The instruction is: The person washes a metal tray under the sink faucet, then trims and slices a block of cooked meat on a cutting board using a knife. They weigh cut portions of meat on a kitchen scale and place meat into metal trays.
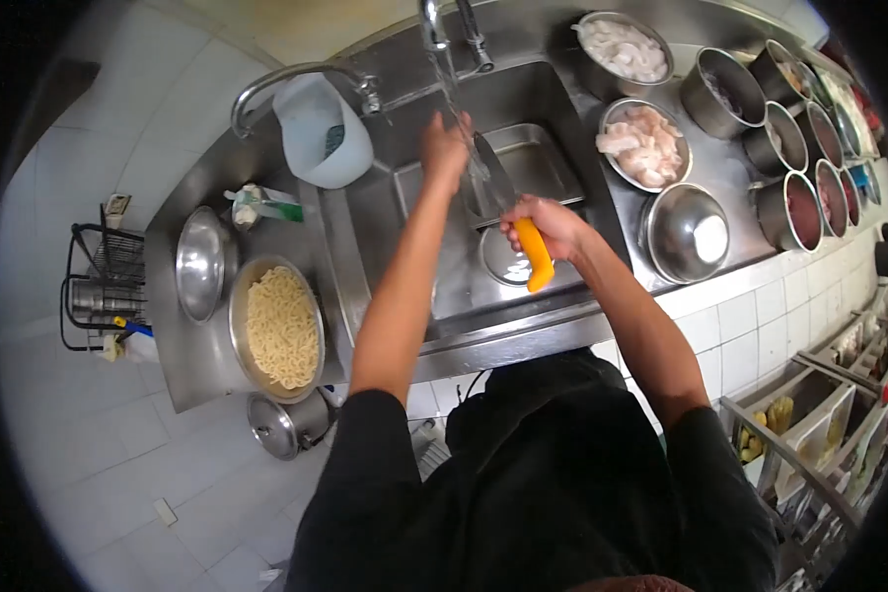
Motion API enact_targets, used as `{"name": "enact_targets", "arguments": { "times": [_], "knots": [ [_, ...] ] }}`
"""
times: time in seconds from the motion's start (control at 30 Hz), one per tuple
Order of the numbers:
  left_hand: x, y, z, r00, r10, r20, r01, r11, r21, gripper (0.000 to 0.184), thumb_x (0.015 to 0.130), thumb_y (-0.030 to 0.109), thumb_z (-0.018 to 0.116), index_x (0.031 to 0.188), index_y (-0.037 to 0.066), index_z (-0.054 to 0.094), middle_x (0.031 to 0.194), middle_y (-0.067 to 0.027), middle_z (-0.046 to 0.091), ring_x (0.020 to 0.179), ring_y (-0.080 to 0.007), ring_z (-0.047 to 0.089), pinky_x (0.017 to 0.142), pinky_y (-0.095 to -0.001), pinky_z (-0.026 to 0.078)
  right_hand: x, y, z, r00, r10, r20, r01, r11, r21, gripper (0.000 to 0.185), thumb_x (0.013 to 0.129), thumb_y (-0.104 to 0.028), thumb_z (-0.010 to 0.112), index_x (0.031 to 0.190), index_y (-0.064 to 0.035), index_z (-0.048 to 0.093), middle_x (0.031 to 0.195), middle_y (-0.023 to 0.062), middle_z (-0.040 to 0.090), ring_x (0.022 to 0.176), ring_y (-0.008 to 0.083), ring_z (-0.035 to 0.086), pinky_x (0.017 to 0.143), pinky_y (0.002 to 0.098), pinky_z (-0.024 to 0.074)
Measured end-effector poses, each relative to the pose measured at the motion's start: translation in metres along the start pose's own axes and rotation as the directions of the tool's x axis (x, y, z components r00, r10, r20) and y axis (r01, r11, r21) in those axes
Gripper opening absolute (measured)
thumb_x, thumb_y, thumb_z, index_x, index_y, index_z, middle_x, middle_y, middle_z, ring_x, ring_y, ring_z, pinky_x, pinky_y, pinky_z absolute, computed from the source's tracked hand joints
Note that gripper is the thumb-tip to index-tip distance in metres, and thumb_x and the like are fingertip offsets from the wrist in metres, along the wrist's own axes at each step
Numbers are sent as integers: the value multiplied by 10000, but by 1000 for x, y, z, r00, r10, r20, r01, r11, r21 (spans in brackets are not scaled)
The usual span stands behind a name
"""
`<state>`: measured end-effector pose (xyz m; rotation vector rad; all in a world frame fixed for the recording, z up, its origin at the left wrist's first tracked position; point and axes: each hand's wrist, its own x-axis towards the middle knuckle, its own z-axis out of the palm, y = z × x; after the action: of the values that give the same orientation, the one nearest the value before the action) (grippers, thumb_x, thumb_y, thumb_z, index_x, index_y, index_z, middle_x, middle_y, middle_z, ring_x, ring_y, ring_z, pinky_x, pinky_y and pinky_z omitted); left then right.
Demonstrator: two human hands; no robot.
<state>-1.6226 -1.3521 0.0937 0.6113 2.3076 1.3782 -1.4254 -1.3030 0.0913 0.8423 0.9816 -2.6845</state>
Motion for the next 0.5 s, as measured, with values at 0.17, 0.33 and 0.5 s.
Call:
{"name": "enact_targets", "arguments": {
  "times": [0.17, 0.33, 0.5],
  "knots": [
    [-73, -3, 3, 981, -169, 90, 186, 955, -233, 671, 949, 453, 498, 1387, -50, 419, 1234, -197, 564, 1086, -296, 545, 886, -402, 450, 59, -12, 12, 991, 103, 84, -105, 994, 19, 105, 892, -97, 519, 867, -6, 566, 766, 90, 579, 652, 186, 553, 611, 320, 492],
    [-86, -7, -3, 817, -348, 459, 518, 793, -320, 622, 927, 513, 538, 1274, -2, 534, 1140, -127, 622, 962, -219, 594, 777, -375, 487, 49, 6, 33, 987, -154, -37, 119, 878, -463, 153, 896, -146, 520, 958, -35, 605, 767, 139, 647, 620, 260, 622, 580, 363, 513],
    [-50, -64, 37, 568, -401, 718, 806, 449, -387, 463, 958, 444, 514, 1150, 29, 585, 1113, -109, 640, 940, -243, 601, 869, -427, 492, 7, 17, 40, 754, -656, 29, -52, -103, -993, 331, 804, -86, 575, 1130, -28, 575, 841, 241, 648, 782, 398, 659, 683, 474, 539]
  ]
}}
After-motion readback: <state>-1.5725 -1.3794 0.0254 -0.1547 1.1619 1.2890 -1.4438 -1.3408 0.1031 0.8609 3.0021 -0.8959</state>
